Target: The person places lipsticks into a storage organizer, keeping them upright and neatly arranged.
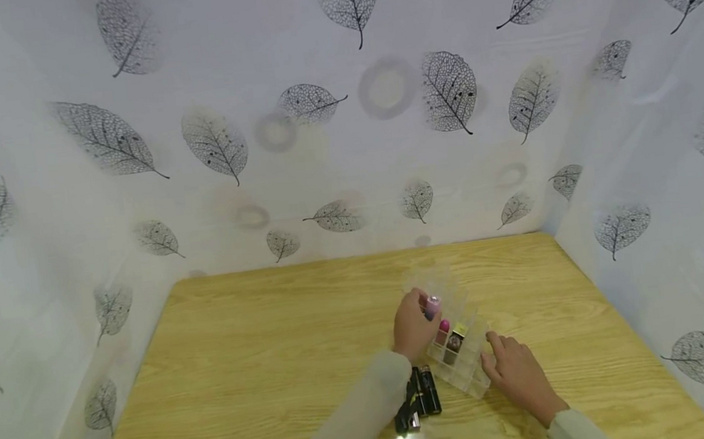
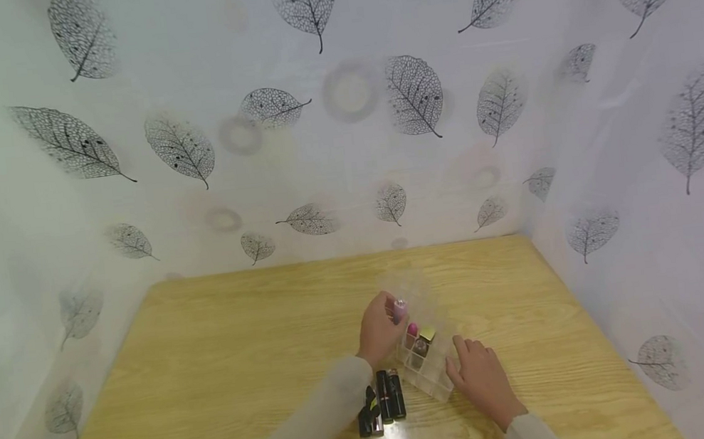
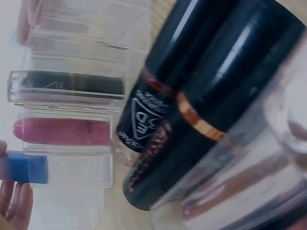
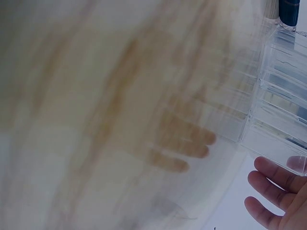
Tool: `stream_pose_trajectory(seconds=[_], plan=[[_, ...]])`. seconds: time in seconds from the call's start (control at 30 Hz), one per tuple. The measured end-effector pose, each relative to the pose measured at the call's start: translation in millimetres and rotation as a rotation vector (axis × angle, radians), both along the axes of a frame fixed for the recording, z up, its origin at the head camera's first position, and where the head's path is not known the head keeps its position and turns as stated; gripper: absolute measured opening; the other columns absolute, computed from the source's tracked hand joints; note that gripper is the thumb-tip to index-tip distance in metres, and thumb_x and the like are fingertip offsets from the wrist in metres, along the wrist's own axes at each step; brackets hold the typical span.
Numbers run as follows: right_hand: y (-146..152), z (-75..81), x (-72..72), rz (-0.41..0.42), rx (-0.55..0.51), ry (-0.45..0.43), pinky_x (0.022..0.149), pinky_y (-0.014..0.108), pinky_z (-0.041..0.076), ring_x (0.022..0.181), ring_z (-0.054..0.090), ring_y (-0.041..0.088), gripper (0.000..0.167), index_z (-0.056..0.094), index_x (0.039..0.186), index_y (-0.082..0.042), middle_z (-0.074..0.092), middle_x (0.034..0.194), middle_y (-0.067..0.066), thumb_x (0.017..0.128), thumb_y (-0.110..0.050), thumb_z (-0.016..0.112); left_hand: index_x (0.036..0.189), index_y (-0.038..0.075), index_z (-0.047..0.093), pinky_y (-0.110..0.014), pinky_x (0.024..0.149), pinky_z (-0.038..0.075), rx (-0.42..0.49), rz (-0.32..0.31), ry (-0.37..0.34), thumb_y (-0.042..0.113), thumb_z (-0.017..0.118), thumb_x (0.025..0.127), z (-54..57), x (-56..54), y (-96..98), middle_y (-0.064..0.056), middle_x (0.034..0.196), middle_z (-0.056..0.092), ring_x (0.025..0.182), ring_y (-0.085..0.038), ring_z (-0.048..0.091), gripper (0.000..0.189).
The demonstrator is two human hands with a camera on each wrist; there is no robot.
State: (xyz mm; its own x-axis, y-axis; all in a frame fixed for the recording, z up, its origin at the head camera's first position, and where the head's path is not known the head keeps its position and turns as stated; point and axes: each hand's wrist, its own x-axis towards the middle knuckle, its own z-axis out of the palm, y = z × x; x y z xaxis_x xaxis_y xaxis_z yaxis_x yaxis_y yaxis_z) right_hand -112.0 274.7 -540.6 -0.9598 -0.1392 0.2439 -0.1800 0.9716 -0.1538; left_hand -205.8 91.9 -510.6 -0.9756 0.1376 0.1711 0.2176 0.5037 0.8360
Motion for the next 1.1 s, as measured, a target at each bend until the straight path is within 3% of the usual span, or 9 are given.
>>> stream_pose_trajectory(seconds=[0.3, 0.53, 0.7, 0.87, 0.93, 1.1], plan=[[0.1, -1.9, -1.6, -0.003, -0.006, 0.007, 0.064, 0.044, 0.047, 0.068, 0.053, 0.022, 0.033, 0.051, 0.113, 0.001, 0.057, 0.076, 0.005, 0.091, -0.023, 0.056, 0.085, 0.012, 0.057, -0.017, 0.061, 0.044, -0.091, 0.047, 0.179, 0.016, 0.076, 0.075, -12.4, 1.4, 0.2, 0.003, 0.076, 0.056, 0.068, -0.006, 0.049, 0.022], [0.1, -1.1, -1.0, -0.002, -0.001, 0.01, 0.061, 0.041, 0.046, 0.065, 0.05, 0.019, 0.031, 0.051, 0.111, 0.001, 0.052, 0.07, 0.002, 0.091, -0.022, 0.057, 0.089, 0.013, 0.056, -0.019, 0.062, 0.046, -0.155, 0.059, 0.228, 0.021, 0.075, 0.075, -11.8, 6.9, -4.8, 0.001, 0.083, 0.059, 0.074, -0.011, 0.055, 0.024], [-0.3, -1.5, -1.6, -0.007, -0.007, 0.007, 0.062, 0.041, 0.046, 0.065, 0.05, 0.019, 0.031, 0.052, 0.111, 0.0, 0.052, 0.07, 0.002, 0.091, -0.023, 0.056, 0.098, 0.014, 0.057, -0.019, 0.062, 0.045, -0.213, 0.053, 0.156, 0.031, 0.072, 0.079, -9.7, 11.7, -13.7, 0.001, 0.092, 0.061, 0.079, -0.012, 0.056, 0.029], [0.0, -2.1, -2.5, -0.009, -0.009, 0.007, 0.062, 0.042, 0.046, 0.066, 0.05, 0.02, 0.031, 0.051, 0.111, 0.001, 0.052, 0.07, 0.002, 0.09, -0.023, 0.056, 0.105, 0.013, 0.059, -0.023, 0.065, 0.045, -0.188, 0.019, 0.06, 0.031, 0.07, 0.081, -6.9, 16.7, -29.4, -0.003, 0.099, 0.061, 0.084, -0.014, 0.055, 0.032], [0.2, -2.0, -2.3, -0.009, -0.007, 0.006, 0.061, 0.042, 0.046, 0.065, 0.05, 0.019, 0.031, 0.051, 0.111, 0.001, 0.052, 0.07, 0.002, 0.09, -0.023, 0.056, 0.106, 0.012, 0.059, -0.023, 0.066, 0.045, -0.186, -0.019, 0.035, 0.03, 0.069, 0.083, -5.1, 19.6, -38.0, -0.005, 0.101, 0.061, 0.086, -0.014, 0.055, 0.03], [0.3, -0.8, -1.3, -0.016, -0.006, -0.014, 0.06, 0.041, 0.045, 0.065, 0.05, 0.019, 0.031, 0.051, 0.11, 0.001, 0.052, 0.07, 0.003, 0.091, -0.023, 0.055, 0.105, 0.012, 0.06, -0.025, 0.071, 0.049, -0.233, -0.177, 0.007, 0.022, 0.067, 0.085, 1.2, 29.8, -60.5, -0.006, 0.103, 0.06, 0.089, -0.016, 0.056, 0.023]])
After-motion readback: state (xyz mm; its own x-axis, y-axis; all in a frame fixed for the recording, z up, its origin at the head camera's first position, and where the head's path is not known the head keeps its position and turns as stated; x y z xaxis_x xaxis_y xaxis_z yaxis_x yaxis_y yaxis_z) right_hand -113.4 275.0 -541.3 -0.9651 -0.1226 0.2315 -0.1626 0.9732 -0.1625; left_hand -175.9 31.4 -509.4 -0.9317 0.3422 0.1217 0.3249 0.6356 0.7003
